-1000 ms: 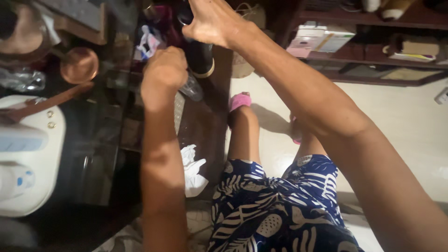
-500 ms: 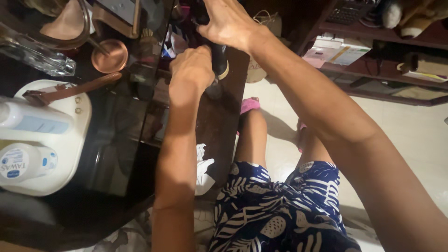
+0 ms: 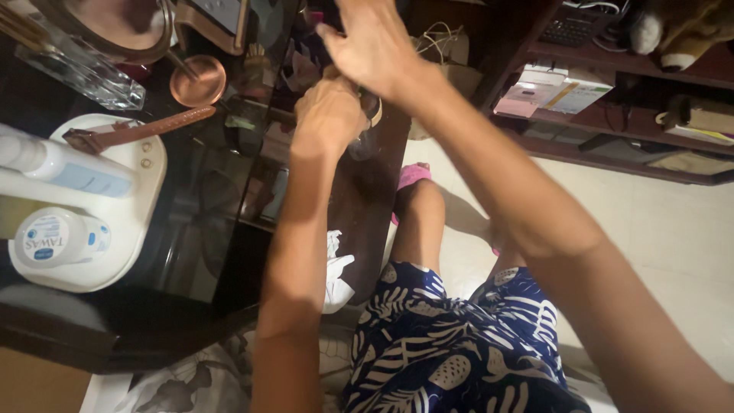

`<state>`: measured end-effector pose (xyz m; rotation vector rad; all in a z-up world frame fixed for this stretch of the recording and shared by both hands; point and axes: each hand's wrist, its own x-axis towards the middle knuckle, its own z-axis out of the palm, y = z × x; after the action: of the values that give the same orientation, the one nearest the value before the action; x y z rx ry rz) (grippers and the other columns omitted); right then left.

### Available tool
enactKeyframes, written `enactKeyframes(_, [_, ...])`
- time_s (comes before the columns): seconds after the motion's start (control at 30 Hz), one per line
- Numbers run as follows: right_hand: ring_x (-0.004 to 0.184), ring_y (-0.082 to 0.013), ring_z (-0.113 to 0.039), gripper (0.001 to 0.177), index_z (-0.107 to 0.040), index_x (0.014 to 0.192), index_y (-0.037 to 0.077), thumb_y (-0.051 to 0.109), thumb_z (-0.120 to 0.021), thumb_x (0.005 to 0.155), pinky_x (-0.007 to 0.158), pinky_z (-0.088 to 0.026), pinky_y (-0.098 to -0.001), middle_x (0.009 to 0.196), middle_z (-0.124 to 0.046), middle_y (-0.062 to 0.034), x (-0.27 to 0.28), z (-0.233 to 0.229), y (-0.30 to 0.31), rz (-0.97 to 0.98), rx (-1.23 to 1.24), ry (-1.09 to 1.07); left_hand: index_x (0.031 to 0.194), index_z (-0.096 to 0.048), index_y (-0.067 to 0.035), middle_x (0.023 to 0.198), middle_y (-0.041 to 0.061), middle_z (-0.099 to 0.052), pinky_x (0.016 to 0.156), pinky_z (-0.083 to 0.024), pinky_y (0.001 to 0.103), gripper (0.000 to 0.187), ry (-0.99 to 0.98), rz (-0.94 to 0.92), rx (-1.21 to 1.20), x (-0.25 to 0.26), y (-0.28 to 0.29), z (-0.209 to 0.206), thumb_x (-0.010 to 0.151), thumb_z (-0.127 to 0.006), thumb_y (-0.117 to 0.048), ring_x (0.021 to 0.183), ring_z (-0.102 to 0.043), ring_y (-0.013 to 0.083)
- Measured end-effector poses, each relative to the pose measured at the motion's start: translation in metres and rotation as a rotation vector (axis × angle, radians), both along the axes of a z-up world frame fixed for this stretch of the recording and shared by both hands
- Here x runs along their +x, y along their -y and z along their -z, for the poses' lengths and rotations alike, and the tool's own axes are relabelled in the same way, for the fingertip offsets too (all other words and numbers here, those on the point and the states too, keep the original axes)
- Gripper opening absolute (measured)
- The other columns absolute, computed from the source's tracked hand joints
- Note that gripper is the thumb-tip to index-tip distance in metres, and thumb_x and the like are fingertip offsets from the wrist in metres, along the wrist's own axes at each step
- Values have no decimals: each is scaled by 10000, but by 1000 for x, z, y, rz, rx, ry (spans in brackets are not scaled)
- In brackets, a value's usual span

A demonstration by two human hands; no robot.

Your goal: The person organizes various beauty and personal care items by moving a small pink storage bin, wiping a wooden surface with a cloth, and sorting through cosmetics, hairbrushes, and small containers.

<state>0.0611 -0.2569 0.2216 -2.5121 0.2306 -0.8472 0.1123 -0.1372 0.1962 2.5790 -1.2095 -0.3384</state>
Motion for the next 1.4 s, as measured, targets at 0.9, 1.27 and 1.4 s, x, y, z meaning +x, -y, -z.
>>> enactKeyframes(0.9, [1487,-395,-396,629,-466,1513,18,-24,-596,898,1217,-368,-493,1553,-479,-212,21,-4,-177,-332,-219,152,1544,-400,-250,1638,204,-243,1177,-235,585,900,16,-142,-47,-154,-244,198,752,-810,-371,1487,-250,434])
enactKeyframes(1.27, [1149,-343,-602,317,-711,1175,8,-8,-660,863,994,-481,-447,1232,-659,-138,22,0,-161,-346,-93,298,1494,-497,-198,1610,216,-318,1150,-306,547,683,32,-160,-71,-147,-256,209,854,-710,-305,1461,-335,444])
enactKeyframes(1.4, [1039,-328,-609,269,-714,1182,10,-15,-676,917,941,-489,-442,1073,-662,-115,8,-5,-152,-358,-32,242,1495,-486,-205,1616,208,-299,1150,-289,542,698,-10,-181,-41,-147,-251,207,844,-714,-316,1457,-316,432])
